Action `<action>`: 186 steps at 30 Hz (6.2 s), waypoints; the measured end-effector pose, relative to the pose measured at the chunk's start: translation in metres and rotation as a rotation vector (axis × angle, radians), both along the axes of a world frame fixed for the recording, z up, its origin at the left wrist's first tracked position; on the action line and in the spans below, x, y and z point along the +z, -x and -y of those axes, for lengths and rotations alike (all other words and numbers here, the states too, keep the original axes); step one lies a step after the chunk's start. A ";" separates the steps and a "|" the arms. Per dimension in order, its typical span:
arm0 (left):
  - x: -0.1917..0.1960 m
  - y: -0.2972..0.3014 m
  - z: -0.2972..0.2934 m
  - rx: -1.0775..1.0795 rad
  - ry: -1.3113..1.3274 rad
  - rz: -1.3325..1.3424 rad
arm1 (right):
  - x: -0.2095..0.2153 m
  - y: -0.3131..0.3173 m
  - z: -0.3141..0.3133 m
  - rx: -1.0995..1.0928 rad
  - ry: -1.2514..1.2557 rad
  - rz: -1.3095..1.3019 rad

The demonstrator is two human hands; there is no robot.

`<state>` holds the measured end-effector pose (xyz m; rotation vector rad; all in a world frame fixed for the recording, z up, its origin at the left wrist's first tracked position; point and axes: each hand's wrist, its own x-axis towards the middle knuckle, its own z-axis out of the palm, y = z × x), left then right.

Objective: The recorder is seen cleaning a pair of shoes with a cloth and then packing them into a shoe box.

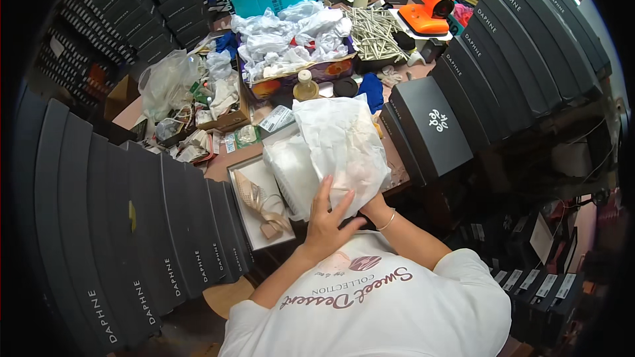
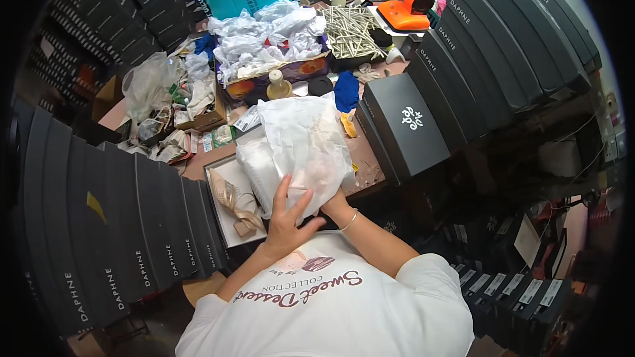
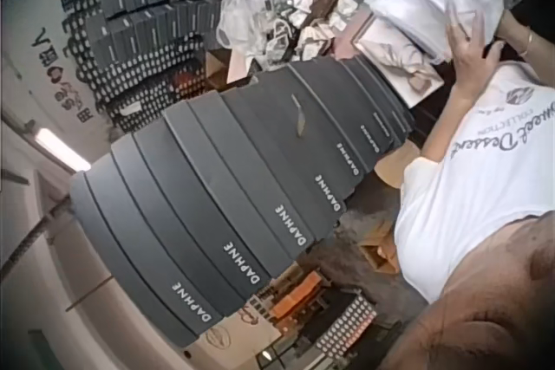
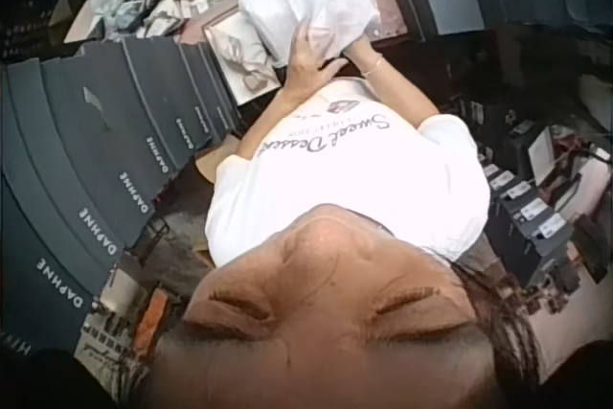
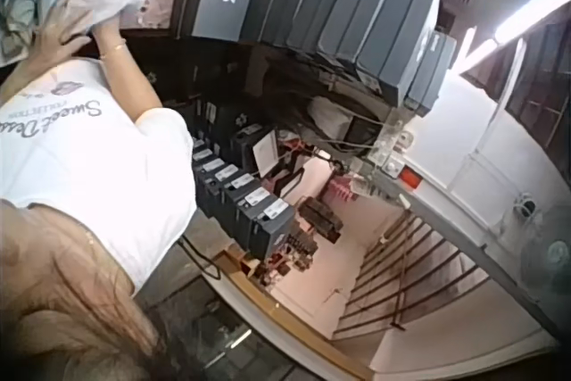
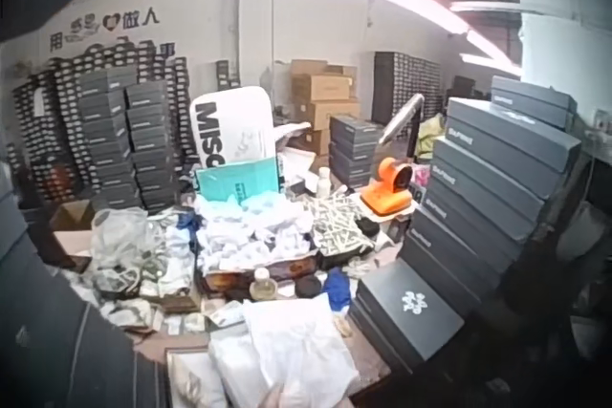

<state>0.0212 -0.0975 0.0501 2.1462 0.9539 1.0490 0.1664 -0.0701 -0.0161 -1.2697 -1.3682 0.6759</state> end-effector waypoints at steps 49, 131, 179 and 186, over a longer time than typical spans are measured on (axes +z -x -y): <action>-0.045 0.146 0.154 0.998 0.728 -0.007 | 0.003 0.124 -0.036 1.518 0.440 0.343; 0.030 0.013 -0.102 0.360 0.174 -0.211 | -0.012 -0.051 -0.054 1.028 0.944 -1.902; -0.075 0.041 -0.028 0.162 1.014 1.201 | 0.197 -0.026 -0.070 0.678 0.100 0.101; -0.055 0.006 -0.051 0.204 0.965 0.517 | 0.065 -0.034 -0.069 0.706 0.597 -0.220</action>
